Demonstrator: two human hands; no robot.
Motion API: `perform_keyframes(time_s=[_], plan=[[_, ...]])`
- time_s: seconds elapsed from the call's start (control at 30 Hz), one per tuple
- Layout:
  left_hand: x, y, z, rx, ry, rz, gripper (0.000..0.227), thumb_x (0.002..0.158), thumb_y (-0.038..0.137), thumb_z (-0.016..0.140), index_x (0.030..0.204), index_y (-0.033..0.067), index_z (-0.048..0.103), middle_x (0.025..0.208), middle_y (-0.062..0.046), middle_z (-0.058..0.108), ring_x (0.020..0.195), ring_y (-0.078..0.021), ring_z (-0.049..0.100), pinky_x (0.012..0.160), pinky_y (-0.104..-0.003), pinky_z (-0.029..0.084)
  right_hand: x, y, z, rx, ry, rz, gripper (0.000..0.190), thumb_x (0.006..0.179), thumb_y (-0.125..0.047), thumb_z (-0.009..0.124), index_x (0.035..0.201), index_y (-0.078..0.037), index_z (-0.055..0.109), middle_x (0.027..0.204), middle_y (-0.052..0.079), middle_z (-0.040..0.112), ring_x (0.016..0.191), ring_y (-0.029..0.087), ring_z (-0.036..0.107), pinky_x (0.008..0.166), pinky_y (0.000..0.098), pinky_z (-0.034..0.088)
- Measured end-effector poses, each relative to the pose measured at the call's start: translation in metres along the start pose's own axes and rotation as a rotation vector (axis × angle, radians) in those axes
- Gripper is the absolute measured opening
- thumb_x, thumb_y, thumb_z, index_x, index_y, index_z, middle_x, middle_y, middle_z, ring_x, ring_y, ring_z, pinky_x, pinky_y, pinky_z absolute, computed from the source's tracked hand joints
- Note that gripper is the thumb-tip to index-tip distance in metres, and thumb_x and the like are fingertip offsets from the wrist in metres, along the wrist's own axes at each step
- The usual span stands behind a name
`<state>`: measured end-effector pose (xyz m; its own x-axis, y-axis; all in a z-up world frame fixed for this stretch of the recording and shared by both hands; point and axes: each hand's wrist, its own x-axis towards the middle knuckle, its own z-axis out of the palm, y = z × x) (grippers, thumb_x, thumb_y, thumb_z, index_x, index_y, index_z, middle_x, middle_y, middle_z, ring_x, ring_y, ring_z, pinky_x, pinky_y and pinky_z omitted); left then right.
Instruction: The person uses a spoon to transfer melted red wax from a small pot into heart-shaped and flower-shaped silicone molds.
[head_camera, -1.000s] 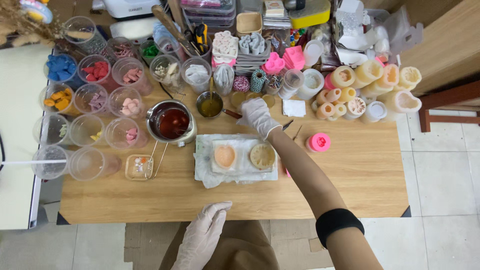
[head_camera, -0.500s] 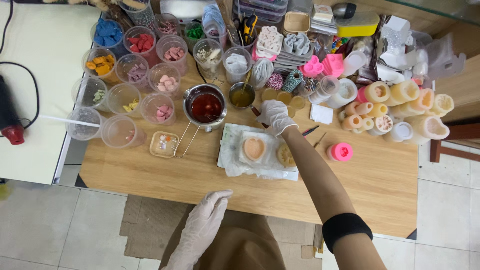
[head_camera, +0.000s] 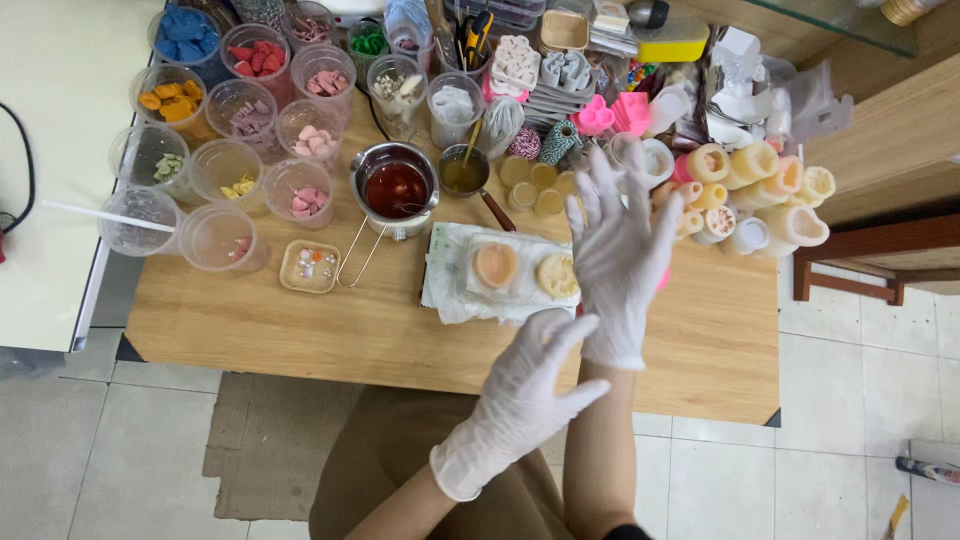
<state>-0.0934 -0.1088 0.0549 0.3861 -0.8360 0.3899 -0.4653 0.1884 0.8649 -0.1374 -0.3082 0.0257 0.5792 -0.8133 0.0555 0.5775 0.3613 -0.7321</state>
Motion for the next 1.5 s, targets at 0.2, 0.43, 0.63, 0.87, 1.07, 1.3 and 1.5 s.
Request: perform_keyframes(time_s=[0.2, 0.43, 0.63, 0.87, 1.07, 1.3, 1.5], plan=[[-0.03, 0.013, 0.03, 0.415, -0.118, 0.403, 0.018, 0.09, 0.021, 0.072, 0.107, 0.0211, 0.066, 0.081, -0.001, 0.047, 0.077, -0.0201, 0.057, 0.056, -0.035, 0.047, -0.075, -0.03, 0.03, 0.211, -0.026, -0.099, 0.071, 0.106, -0.062, 0.049, 0.168, -0.03, 0.035, 0.173, 0.006, 0.032, 0.152, 0.017, 0.037, 0.13, 0.0365, 0.027], [-0.062, 0.016, 0.02, 0.461, -0.236, 0.547, 0.008, 0.1, 0.016, 0.066, 0.106, 0.013, 0.061, 0.091, -0.001, 0.049, 0.078, -0.0157, 0.054, 0.061, -0.031, 0.046, -0.086, -0.032, 0.051, 0.394, -0.145, -0.04, 0.07, 0.1, -0.06, 0.057, 0.161, -0.032, 0.037, 0.172, 0.0, 0.034, 0.152, 0.017, 0.045, 0.129, 0.0454, 0.034], [-0.037, -0.028, -0.033, 0.411, -0.086, 0.177, 0.027, 0.093, 0.025, 0.069, 0.114, 0.0126, 0.057, 0.093, -0.006, 0.057, 0.087, -0.027, 0.06, 0.075, -0.045, 0.049, -0.044, 0.035, 0.059, -0.762, 0.139, 0.012, 0.038, 0.104, -0.032, 0.073, 0.128, -0.003, 0.075, 0.106, 0.008, 0.069, 0.091, 0.013, 0.06, 0.083, 0.0317, 0.05], [-0.019, -0.182, -0.116, 0.705, 0.281, -0.49, 0.049, 0.095, 0.031, 0.067, 0.131, 0.0016, 0.054, 0.113, -0.025, 0.063, 0.103, -0.04, 0.063, 0.083, -0.05, 0.05, 0.042, 0.163, 0.051, -1.695, -0.101, 0.091, 0.041, 0.095, -0.036, 0.078, 0.107, 0.001, 0.064, 0.087, 0.021, 0.073, 0.084, 0.035, 0.072, 0.075, 0.0444, 0.056], [-0.023, -0.293, -0.142, 0.376, 0.175, -0.553, 0.043, 0.111, 0.042, 0.05, 0.115, 0.0031, 0.067, 0.103, -0.019, 0.072, 0.101, -0.0372, 0.067, 0.087, -0.048, 0.051, 0.07, 0.218, 0.024, -1.725, -0.031, 0.11, 0.031, 0.083, -0.02, 0.079, 0.101, -0.004, 0.059, 0.083, 0.017, 0.073, 0.083, 0.038, 0.071, 0.074, 0.0486, 0.055], [-0.004, -0.315, -0.138, -0.646, -0.053, -1.085, 0.058, 0.104, 0.053, 0.042, 0.116, 0.0036, 0.07, 0.078, -0.007, 0.07, 0.059, -0.0122, 0.062, 0.057, -0.025, 0.048, 0.094, 0.237, 0.026, -1.218, -0.098, 0.011, 0.023, 0.091, -0.011, 0.075, 0.112, -0.004, 0.072, 0.074, 0.01, 0.067, 0.064, 0.026, 0.067, 0.065, 0.037, 0.053], [-0.008, -0.308, -0.117, -0.67, 0.172, -1.034, 0.053, 0.108, 0.048, 0.047, 0.083, 0.0054, 0.065, 0.055, 0.006, 0.041, 0.043, -0.0043, 0.028, 0.038, -0.023, 0.018, 0.096, 0.229, 0.038, -1.19, -0.112, -0.089, 0.018, 0.097, -0.011, 0.07, 0.114, -0.006, 0.076, 0.079, 0.007, 0.063, 0.069, 0.021, 0.062, 0.069, 0.0342, 0.053]])
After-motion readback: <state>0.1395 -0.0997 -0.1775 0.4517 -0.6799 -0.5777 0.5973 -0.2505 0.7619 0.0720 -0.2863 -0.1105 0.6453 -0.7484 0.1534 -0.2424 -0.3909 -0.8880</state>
